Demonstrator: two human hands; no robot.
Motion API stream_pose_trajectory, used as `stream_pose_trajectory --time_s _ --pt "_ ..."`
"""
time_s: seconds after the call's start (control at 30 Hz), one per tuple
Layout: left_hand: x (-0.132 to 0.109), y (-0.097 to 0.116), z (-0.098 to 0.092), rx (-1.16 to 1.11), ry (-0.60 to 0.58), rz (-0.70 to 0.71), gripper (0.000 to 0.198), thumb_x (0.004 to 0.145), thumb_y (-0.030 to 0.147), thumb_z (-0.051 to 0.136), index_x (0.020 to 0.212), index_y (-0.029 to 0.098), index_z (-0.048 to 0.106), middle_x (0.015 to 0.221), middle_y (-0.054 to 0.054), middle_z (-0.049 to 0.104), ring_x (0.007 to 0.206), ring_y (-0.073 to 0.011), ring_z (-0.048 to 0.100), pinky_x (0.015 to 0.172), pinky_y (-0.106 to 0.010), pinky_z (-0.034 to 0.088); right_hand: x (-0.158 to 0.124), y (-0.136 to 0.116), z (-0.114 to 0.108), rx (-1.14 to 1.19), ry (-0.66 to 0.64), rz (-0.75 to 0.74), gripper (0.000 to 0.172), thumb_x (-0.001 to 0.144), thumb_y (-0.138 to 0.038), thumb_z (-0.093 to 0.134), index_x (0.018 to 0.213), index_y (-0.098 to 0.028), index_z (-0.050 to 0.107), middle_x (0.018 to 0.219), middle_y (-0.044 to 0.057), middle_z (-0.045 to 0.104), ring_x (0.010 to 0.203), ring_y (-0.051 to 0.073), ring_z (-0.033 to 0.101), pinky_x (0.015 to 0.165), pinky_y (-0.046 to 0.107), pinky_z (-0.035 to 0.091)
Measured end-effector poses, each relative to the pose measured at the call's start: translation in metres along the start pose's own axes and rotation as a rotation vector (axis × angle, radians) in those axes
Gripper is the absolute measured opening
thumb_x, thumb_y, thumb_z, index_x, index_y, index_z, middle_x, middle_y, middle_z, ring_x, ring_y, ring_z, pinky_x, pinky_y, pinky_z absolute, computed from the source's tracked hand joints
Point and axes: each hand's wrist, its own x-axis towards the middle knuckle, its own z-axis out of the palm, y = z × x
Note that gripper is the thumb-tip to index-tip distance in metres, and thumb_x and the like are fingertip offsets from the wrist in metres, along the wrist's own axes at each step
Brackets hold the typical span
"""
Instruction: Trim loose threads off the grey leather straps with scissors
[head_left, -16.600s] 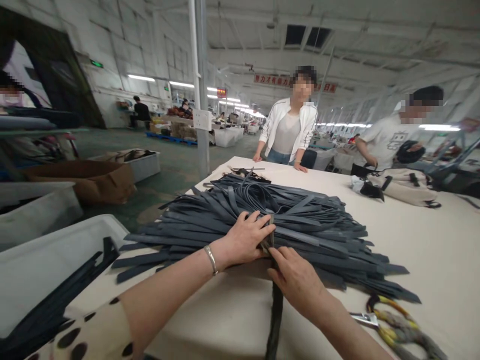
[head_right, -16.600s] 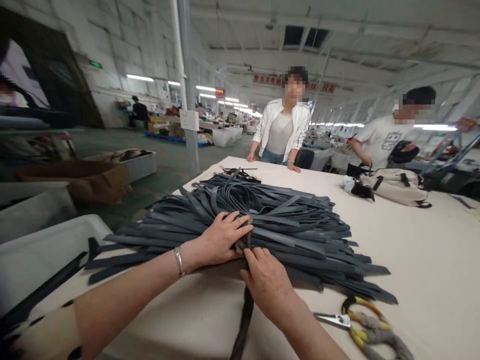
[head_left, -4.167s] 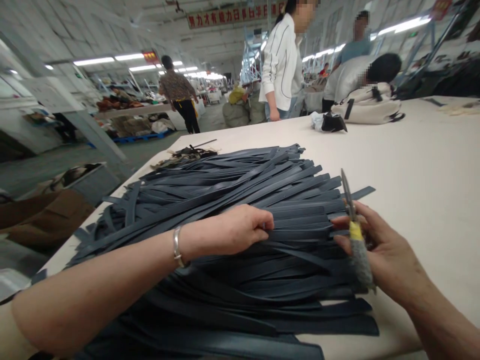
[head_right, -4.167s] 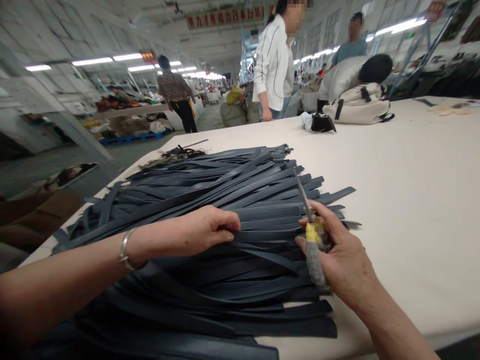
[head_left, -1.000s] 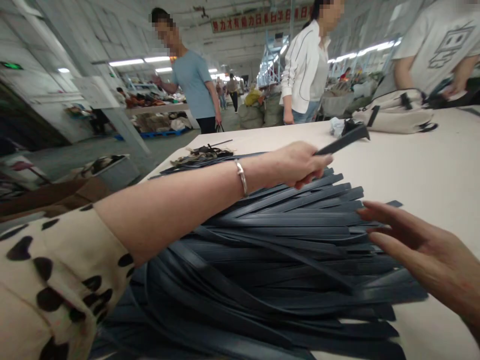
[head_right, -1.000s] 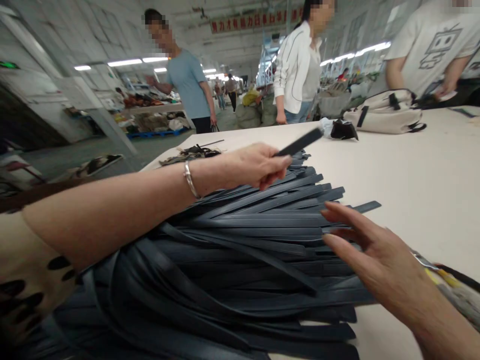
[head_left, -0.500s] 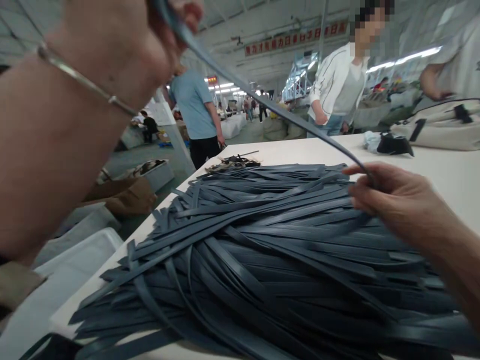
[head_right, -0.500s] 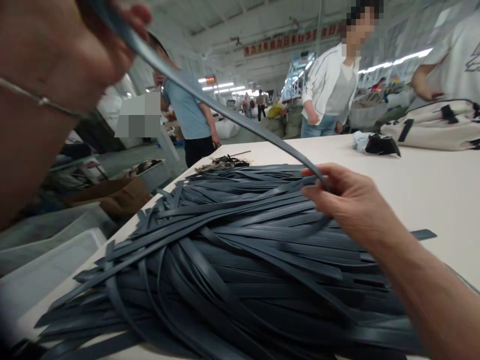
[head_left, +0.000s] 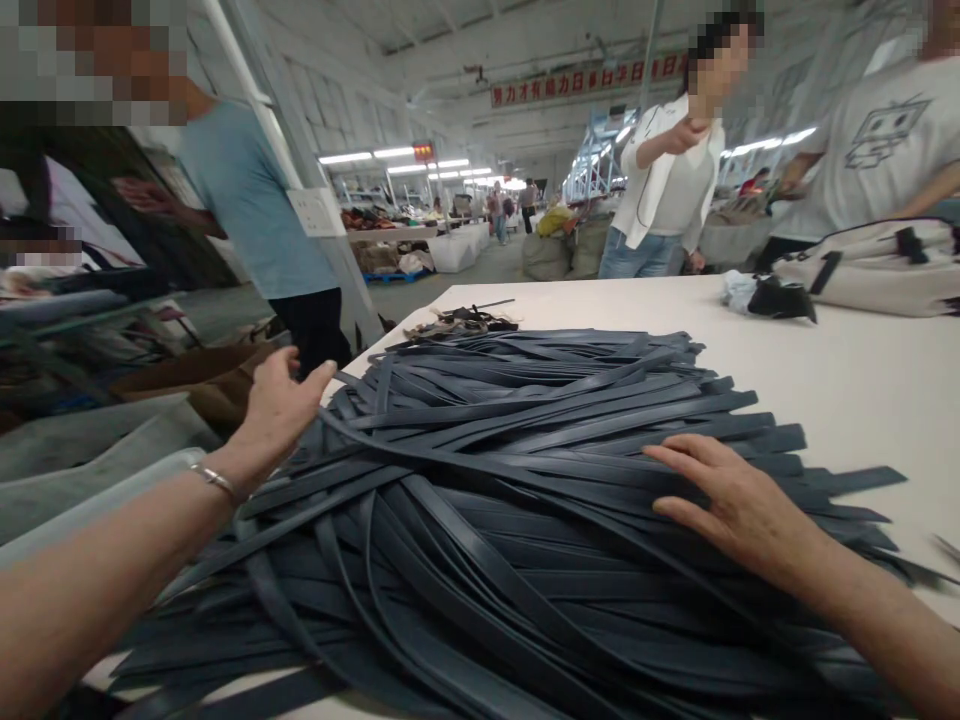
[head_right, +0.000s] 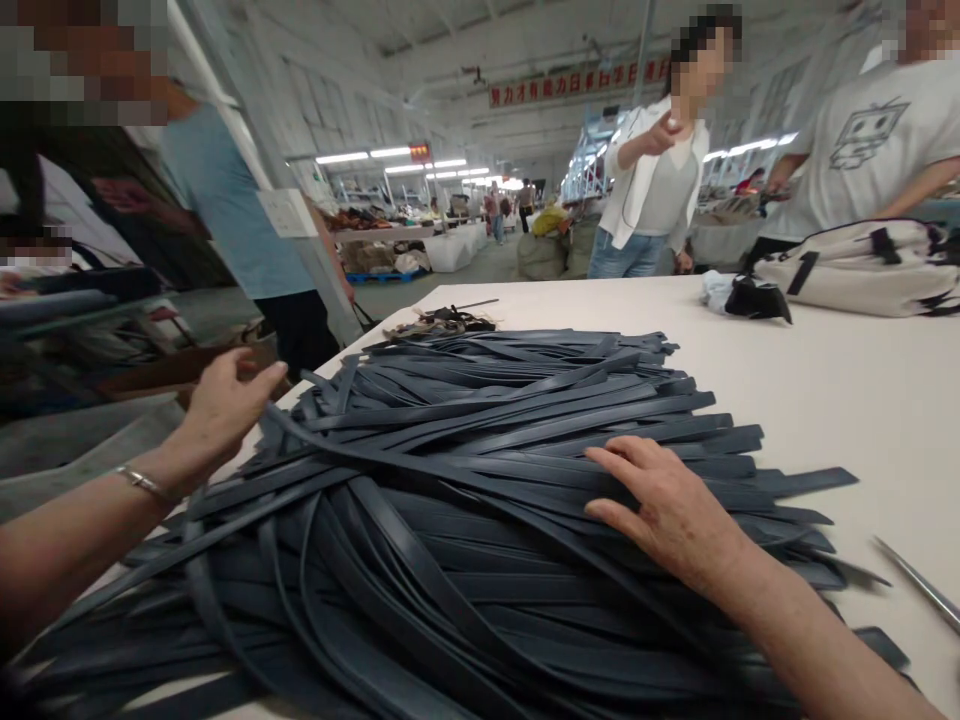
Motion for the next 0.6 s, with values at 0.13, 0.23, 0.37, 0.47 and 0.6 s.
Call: stream_pose_trajectory --time_s 0.13,0.23,0.37,0.47,0.6 --pt "0.002 0.070 0.005 -0.299 -0.031 0.572 0.022 0.085 0.030 0.055 0.097 0.014 0.065 0.107 -0.009 0.062 0.102 -0.0183 0.056 0.095 -0.034 0.044 0.011 -0.016 -0.009 0.087 0.124 0.078 0.025 0.095 -0.033 0.046 0.115 -0.022 0.056 0.112 0.007 0.056 0.101 0.021 0.056 0.085 0.037 0.053" --pt "-0.020 0.143 0.027 -0.426 -0.250 1.020 0.018 0.088 0.023 0.052 0.089 0.017 0.068 0.096 -0.006 0.065 0.094 -0.0164 0.055 0.089 -0.031 0.044 0.013 -0.031 -0.012 0.145 0.147 0.101 0.020 0.095 -0.029 0.047 0.113 -0.024 0.055 0.109 0.005 0.056 0.101 0.018 0.055 0.085 0.034 0.052" --pt "-0.044 0.203 0.065 -0.162 -0.388 1.255 0.020 0.085 0.020 0.057 0.098 0.025 0.069 0.103 -0.006 0.061 0.099 -0.0208 0.050 0.083 -0.034 0.042 0.001 -0.043 -0.020 0.158 0.141 0.134 0.019 0.095 -0.029 0.047 0.112 -0.026 0.055 0.109 0.004 0.056 0.100 0.017 0.057 0.083 0.032 0.053" --pt "-0.045 0.215 0.082 -0.056 -0.477 1.315 0.020 0.086 0.022 0.054 0.096 0.027 0.070 0.101 -0.006 0.059 0.097 -0.0211 0.049 0.079 -0.033 0.041 -0.017 -0.042 -0.031 0.133 0.157 0.175 0.020 0.094 -0.034 0.047 0.111 -0.030 0.056 0.108 0.003 0.059 0.096 0.018 0.061 0.079 0.032 0.057" --pt "-0.041 0.213 0.089 -0.092 -0.519 1.361 0.020 0.089 0.026 0.052 0.095 0.026 0.071 0.099 -0.007 0.058 0.092 -0.0183 0.051 0.081 -0.031 0.041 -0.062 -0.027 -0.043 0.107 0.182 0.348 0.019 0.091 -0.042 0.047 0.107 -0.040 0.056 0.104 0.002 0.063 0.088 0.024 0.066 0.070 0.041 0.061"
